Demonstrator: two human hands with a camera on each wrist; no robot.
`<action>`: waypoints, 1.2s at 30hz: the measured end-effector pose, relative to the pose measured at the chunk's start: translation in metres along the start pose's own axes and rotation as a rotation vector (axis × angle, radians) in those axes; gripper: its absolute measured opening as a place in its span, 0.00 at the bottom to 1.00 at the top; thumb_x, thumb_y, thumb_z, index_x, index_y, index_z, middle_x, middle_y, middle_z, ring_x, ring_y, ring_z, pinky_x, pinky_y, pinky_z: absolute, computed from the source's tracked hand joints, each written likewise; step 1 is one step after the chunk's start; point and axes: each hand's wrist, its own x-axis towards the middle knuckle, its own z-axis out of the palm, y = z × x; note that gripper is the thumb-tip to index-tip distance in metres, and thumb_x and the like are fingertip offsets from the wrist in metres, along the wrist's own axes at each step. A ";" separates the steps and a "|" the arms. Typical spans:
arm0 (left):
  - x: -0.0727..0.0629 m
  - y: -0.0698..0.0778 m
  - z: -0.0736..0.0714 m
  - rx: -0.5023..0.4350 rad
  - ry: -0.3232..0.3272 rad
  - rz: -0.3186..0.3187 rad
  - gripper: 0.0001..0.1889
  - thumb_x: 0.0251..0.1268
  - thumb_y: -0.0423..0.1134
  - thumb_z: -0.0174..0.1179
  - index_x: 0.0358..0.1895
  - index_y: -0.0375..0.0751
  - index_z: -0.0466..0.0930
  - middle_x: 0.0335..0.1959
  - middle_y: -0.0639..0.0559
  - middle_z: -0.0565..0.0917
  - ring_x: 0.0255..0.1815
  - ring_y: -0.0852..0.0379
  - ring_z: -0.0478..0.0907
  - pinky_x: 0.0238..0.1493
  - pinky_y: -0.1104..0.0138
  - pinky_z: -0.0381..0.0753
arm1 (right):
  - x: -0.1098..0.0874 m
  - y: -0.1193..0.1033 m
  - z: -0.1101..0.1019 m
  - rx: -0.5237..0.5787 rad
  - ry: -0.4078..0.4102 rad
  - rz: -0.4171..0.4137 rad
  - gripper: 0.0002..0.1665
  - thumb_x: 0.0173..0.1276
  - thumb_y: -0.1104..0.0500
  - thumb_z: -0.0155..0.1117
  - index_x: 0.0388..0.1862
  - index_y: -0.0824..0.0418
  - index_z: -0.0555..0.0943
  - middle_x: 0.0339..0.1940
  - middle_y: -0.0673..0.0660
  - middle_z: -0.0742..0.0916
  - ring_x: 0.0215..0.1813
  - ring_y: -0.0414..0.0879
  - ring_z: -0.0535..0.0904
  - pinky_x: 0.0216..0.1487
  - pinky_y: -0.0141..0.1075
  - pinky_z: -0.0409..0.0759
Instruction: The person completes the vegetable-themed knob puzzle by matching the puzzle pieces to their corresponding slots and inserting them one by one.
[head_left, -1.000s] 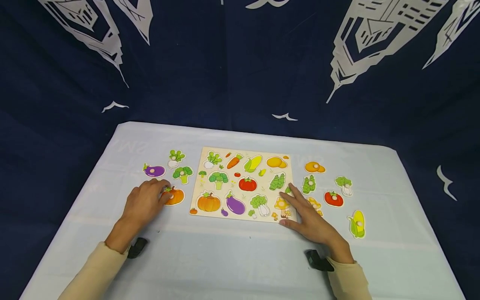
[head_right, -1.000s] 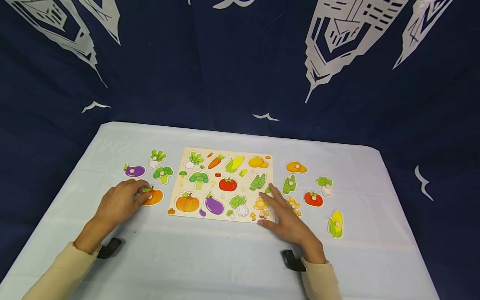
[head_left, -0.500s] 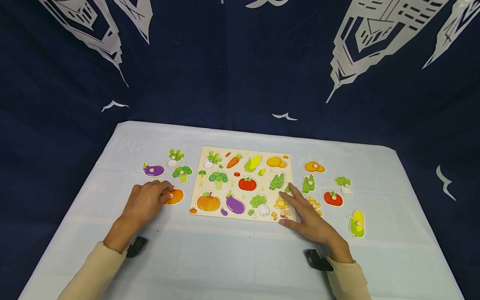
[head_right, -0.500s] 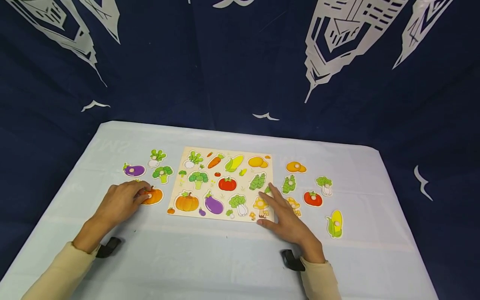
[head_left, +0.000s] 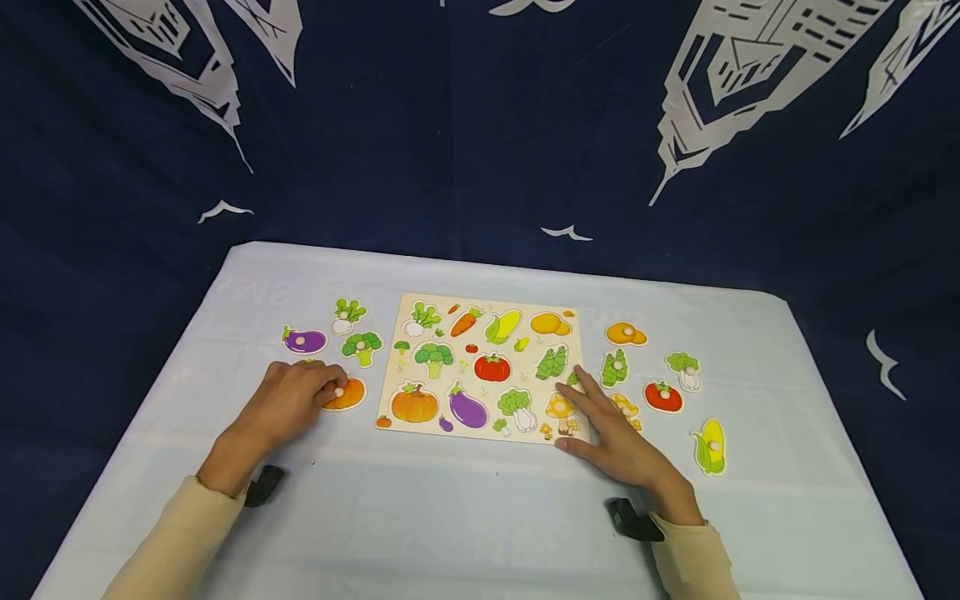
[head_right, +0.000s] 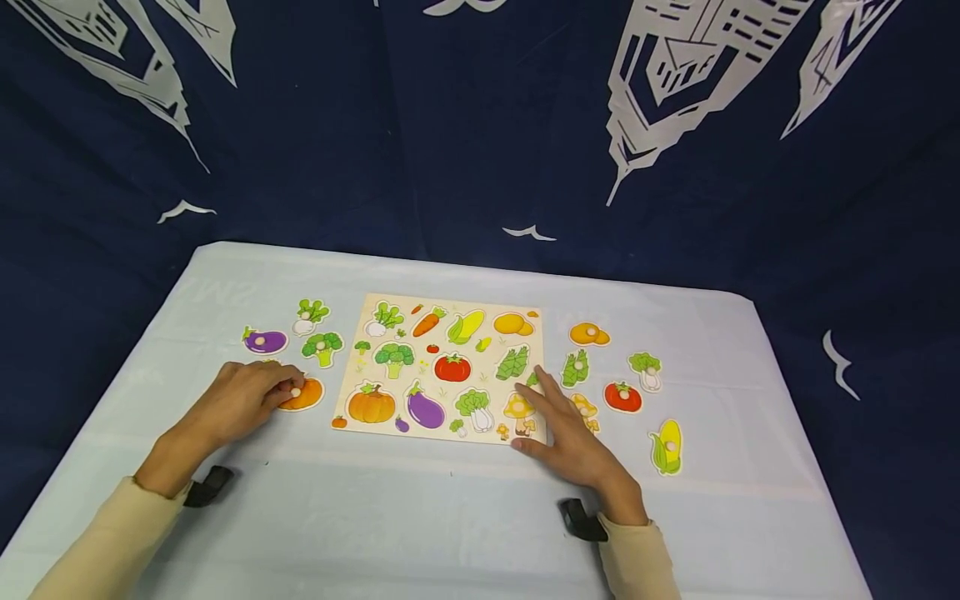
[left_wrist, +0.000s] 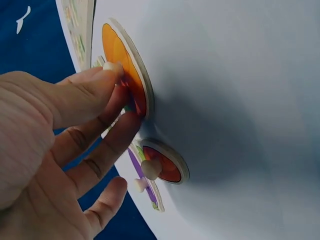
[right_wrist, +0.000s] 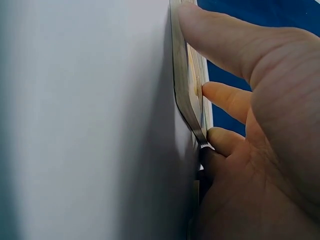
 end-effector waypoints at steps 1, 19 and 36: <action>0.001 -0.001 0.000 -0.002 -0.004 0.007 0.07 0.63 0.32 0.68 0.41 0.46 0.84 0.36 0.53 0.86 0.44 0.49 0.81 0.52 0.46 0.69 | 0.000 0.000 0.000 0.001 0.000 0.000 0.49 0.62 0.46 0.73 0.79 0.48 0.62 0.85 0.59 0.51 0.83 0.63 0.45 0.74 0.69 0.53; 0.004 -0.005 0.002 0.019 -0.008 0.065 0.09 0.59 0.32 0.71 0.40 0.46 0.83 0.28 0.57 0.79 0.38 0.53 0.78 0.47 0.52 0.67 | 0.000 -0.002 0.000 0.009 -0.011 0.006 0.50 0.63 0.46 0.73 0.80 0.49 0.61 0.85 0.58 0.50 0.83 0.63 0.44 0.74 0.69 0.52; 0.005 0.001 -0.001 0.021 -0.001 0.082 0.09 0.60 0.33 0.71 0.41 0.46 0.83 0.32 0.55 0.83 0.42 0.50 0.79 0.47 0.52 0.66 | 0.000 0.001 0.000 0.006 -0.012 0.009 0.49 0.64 0.45 0.72 0.80 0.47 0.60 0.85 0.57 0.49 0.84 0.62 0.43 0.74 0.69 0.51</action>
